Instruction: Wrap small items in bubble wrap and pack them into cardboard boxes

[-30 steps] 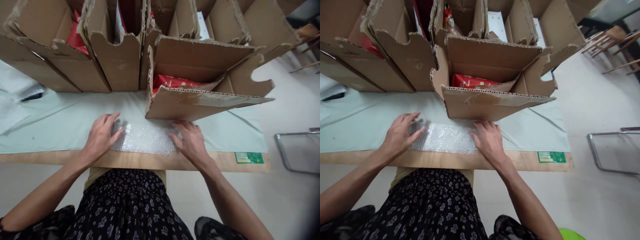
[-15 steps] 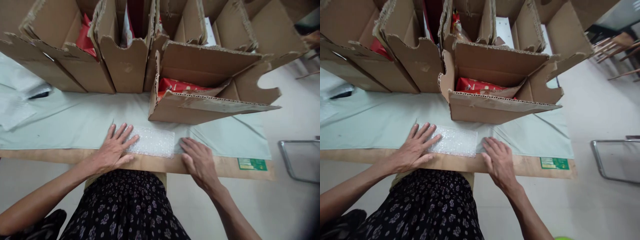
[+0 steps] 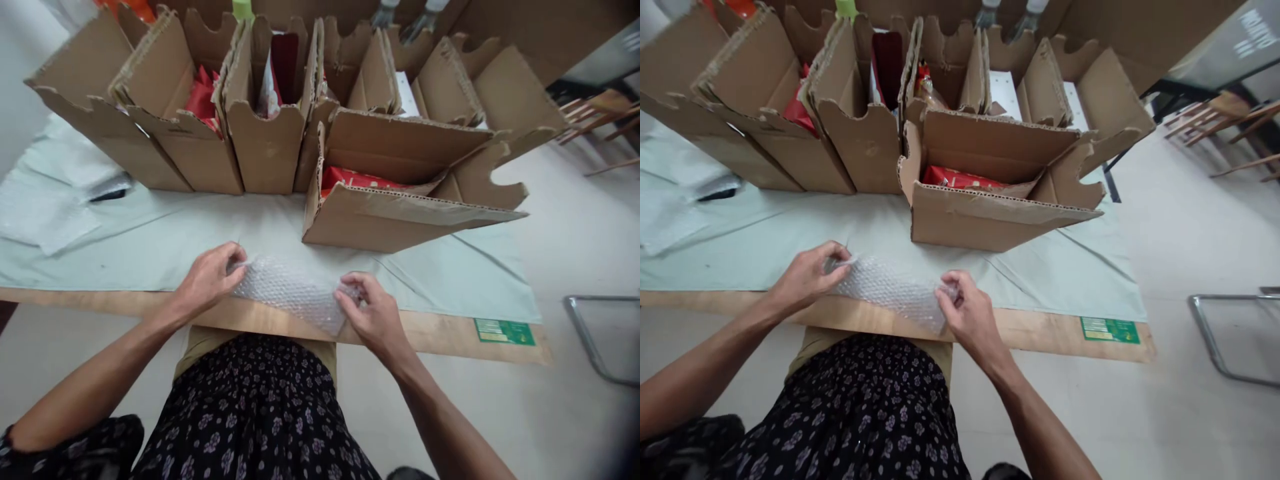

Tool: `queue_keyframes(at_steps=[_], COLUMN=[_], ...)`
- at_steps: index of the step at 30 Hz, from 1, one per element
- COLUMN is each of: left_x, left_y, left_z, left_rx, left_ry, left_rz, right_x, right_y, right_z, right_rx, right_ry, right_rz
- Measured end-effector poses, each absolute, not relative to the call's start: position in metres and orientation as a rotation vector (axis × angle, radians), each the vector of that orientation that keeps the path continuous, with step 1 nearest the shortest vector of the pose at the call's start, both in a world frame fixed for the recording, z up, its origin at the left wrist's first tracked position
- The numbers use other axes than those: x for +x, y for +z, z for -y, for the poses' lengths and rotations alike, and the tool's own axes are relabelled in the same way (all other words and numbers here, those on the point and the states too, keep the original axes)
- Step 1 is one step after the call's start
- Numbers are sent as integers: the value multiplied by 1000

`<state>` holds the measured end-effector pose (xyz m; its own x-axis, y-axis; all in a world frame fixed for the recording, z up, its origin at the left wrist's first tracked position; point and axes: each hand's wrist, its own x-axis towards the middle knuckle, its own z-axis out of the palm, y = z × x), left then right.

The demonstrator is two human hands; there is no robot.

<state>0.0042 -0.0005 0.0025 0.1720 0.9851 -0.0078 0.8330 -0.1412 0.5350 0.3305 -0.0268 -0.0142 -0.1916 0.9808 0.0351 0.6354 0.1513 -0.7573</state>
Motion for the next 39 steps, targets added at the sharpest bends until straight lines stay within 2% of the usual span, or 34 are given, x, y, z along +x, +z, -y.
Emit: queue_keyframes(at_steps=[4, 9, 13, 16, 20, 23, 28, 31, 35, 39], left_x=[10, 36, 32, 30, 39, 41, 36, 35, 34, 35], left_y=[27, 10, 5, 10, -1, -15, -24, -28, -25, -12], left_z=[-35, -66, -4, 54, 72, 55, 36, 36, 48, 68], left_rx=[2209, 2516, 2381, 2232, 2072, 1856, 1831, 1900, 2109, 2329], left_ry=[510, 368, 634, 598, 738, 781, 712, 667, 747, 825], left_rz=[-1700, -1660, -1384, -1139, -1319, -1551, -1685, -1715, -1819, -1662], right_x=[304, 279, 284, 284, 276, 278, 282, 273, 262, 261], right_y=[-8, -22, -17, -12, -14, -13, -12, -22, -33, -25], right_z=[68, 78, 71, 65, 57, 56, 46, 29, 12, 7], right_rx=[-1421, -1396, -1378, -1294, -1185, -1203, -1146, -1044, -971, -899], right_ry=[1275, 1430, 1726, 1882, 1986, 1749, 763, 418, 264, 435], right_rz=[1709, 1710, 1420, 1154, 940, 1130, 2016, 2403, 2579, 2591])
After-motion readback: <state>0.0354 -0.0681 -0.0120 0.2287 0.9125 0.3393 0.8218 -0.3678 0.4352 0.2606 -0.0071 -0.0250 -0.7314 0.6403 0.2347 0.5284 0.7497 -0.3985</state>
